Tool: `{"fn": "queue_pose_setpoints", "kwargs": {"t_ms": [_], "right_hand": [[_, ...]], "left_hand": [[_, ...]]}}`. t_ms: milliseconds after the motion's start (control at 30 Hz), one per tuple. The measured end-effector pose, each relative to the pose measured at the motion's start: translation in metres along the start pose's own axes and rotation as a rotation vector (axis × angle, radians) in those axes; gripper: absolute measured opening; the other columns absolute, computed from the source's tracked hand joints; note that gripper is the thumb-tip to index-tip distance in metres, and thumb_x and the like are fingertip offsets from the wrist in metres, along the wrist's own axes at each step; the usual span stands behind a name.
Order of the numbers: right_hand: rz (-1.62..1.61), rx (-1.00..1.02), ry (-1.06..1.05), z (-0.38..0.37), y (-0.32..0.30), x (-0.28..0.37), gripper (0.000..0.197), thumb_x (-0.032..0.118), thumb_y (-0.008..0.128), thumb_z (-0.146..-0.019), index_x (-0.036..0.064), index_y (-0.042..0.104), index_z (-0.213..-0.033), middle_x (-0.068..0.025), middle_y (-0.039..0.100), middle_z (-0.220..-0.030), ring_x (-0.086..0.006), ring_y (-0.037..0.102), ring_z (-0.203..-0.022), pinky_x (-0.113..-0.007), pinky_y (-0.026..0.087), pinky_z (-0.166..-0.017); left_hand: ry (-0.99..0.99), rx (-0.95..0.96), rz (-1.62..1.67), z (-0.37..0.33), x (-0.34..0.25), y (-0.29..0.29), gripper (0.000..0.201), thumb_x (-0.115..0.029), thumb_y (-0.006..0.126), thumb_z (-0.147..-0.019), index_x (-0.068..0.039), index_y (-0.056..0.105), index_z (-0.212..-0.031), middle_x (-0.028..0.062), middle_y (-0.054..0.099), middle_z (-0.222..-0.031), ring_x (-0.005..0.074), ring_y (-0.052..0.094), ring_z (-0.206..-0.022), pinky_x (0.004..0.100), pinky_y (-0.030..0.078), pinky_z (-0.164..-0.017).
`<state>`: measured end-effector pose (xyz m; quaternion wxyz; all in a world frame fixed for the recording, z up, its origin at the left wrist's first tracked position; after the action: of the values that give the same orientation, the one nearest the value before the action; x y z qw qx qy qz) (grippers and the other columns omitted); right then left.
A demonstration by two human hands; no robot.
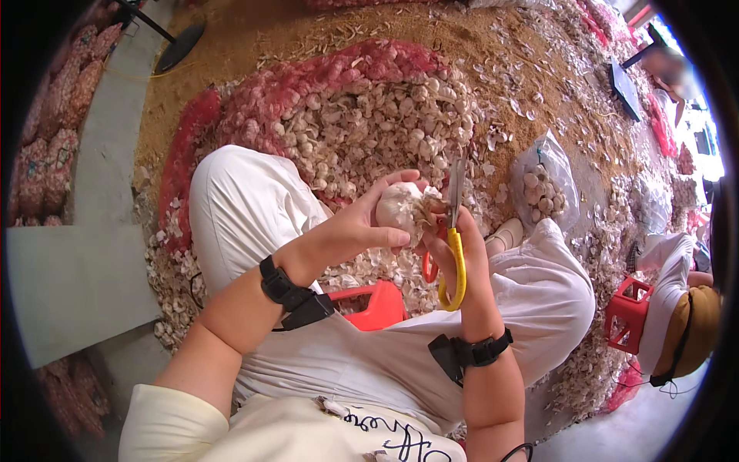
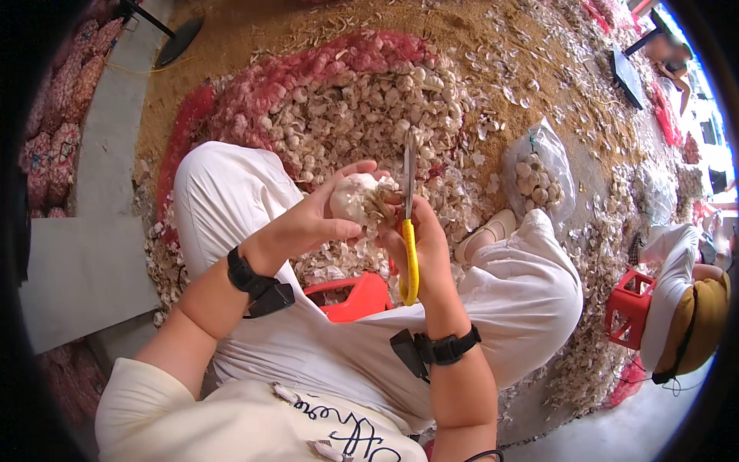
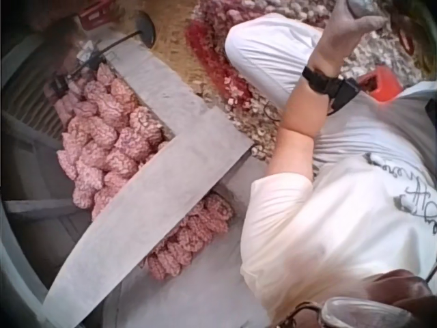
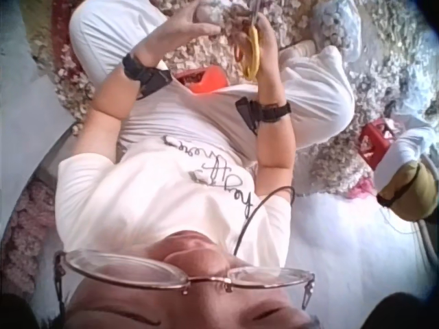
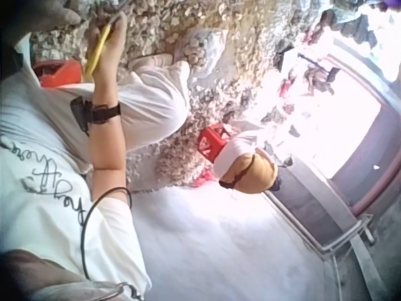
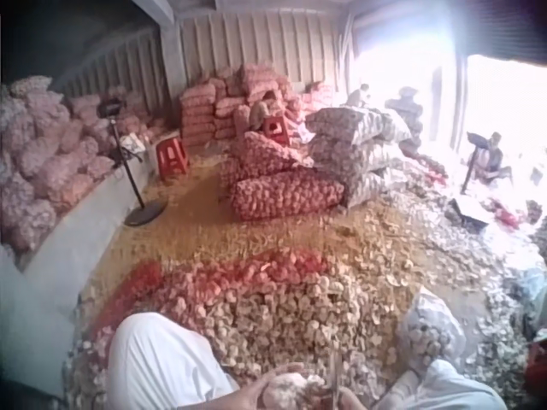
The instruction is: Trimming the roots and stalks of garlic bulbs using scissors.
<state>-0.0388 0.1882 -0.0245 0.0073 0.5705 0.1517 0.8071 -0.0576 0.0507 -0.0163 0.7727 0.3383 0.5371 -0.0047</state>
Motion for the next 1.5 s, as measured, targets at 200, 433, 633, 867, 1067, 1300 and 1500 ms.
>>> {"fn": "queue_pose_setpoints", "kwargs": {"t_ms": [200,433,633,867,1067,1300,1500], "right_hand": [[-0.144,0.115,-0.017,0.004,0.005,0.015,0.039,-0.002,0.059,-0.083,0.002,0.048,-0.121,-0.0052,0.055,-0.099,-0.0133,0.06,-0.077,-0.025,0.049,-0.07],[0.66,-0.102,-0.588,0.01,0.013,0.037,0.062,0.01,0.082,-0.068,0.0037,0.05,-0.12,-0.0118,0.052,-0.11,-0.0227,0.057,-0.087,-0.032,0.049,-0.073],[0.892,-0.114,-0.756,0.021,0.027,0.046,0.05,0.009,0.078,-0.07,0.0053,0.054,-0.113,-0.013,0.055,-0.106,-0.0288,0.059,-0.08,-0.035,0.051,-0.064],[0.622,-0.186,-0.49,0.008,-0.001,0.016,0.047,0.014,0.08,-0.072,0.003,0.05,-0.108,-0.0112,0.054,-0.094,-0.0238,0.057,-0.077,-0.03,0.049,-0.066],[0.764,-0.14,-0.648,0.017,0.027,0.034,0.053,0.018,0.082,-0.072,0.0023,0.05,-0.111,-0.0083,0.055,-0.096,-0.0185,0.058,-0.075,-0.028,0.049,-0.067],[0.465,-0.228,-0.322,0.01,0.007,0.022,0.028,0.015,0.066,-0.087,0.0032,0.051,-0.107,-0.0039,0.056,-0.085,-0.0121,0.056,-0.068,-0.027,0.048,-0.06],[0.054,-0.136,-0.054,-0.006,-0.009,-0.001,0.024,0.022,0.059,-0.093,0.003,0.053,-0.106,-0.0013,0.056,-0.084,-0.008,0.052,-0.067,-0.025,0.046,-0.065]], "left_hand": [[-0.046,0.021,0.027,0.005,-0.001,-0.005,0.075,-0.028,0.065,-0.085,-0.007,0.023,-0.143,0.0081,0.058,-0.113,0.0132,0.06,-0.084,0.0268,0.05,-0.07],[-0.208,-0.06,0.016,0.007,0.023,-0.008,0.047,-0.043,0.048,-0.095,-0.004,0.049,-0.123,0.0053,0.061,-0.102,0.0094,0.057,-0.082,0.0266,0.046,-0.067],[0.022,-0.09,-0.286,0.0,0.025,-0.004,0.064,-0.051,0.051,-0.092,-0.004,0.038,-0.135,0.0054,0.053,-0.117,0.0121,0.05,-0.111,0.0256,0.043,-0.091],[0.003,-0.105,-0.349,0.005,0.026,0.006,0.062,-0.057,0.043,-0.093,-0.005,0.039,-0.127,0.0027,0.053,-0.105,0.0067,0.051,-0.092,0.0224,0.045,-0.076],[-0.063,-0.202,-0.209,0.001,0.043,-0.013,0.064,-0.061,0.038,-0.093,-0.004,0.043,-0.121,0.0029,0.052,-0.099,0.0072,0.05,-0.089,0.0217,0.044,-0.076],[-0.11,-0.189,-0.306,0.003,0.03,-0.006,0.059,-0.058,0.039,-0.095,-0.005,0.043,-0.122,0.0038,0.056,-0.09,0.0098,0.056,-0.077,0.0235,0.046,-0.066],[-0.166,-0.195,-0.067,0.005,0.034,-0.006,0.058,-0.057,0.033,-0.097,-0.006,0.049,-0.119,0.0053,0.06,-0.086,0.0133,0.057,-0.07,0.0264,0.046,-0.061]]}}
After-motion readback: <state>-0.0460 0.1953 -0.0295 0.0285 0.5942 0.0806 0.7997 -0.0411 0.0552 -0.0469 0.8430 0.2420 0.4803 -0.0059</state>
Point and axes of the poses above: each hand's wrist, its own z-axis away from the middle knuckle, its own y-axis out of the palm, x = y × z, the point moved 7 cm from there along -z, towards the middle knuckle
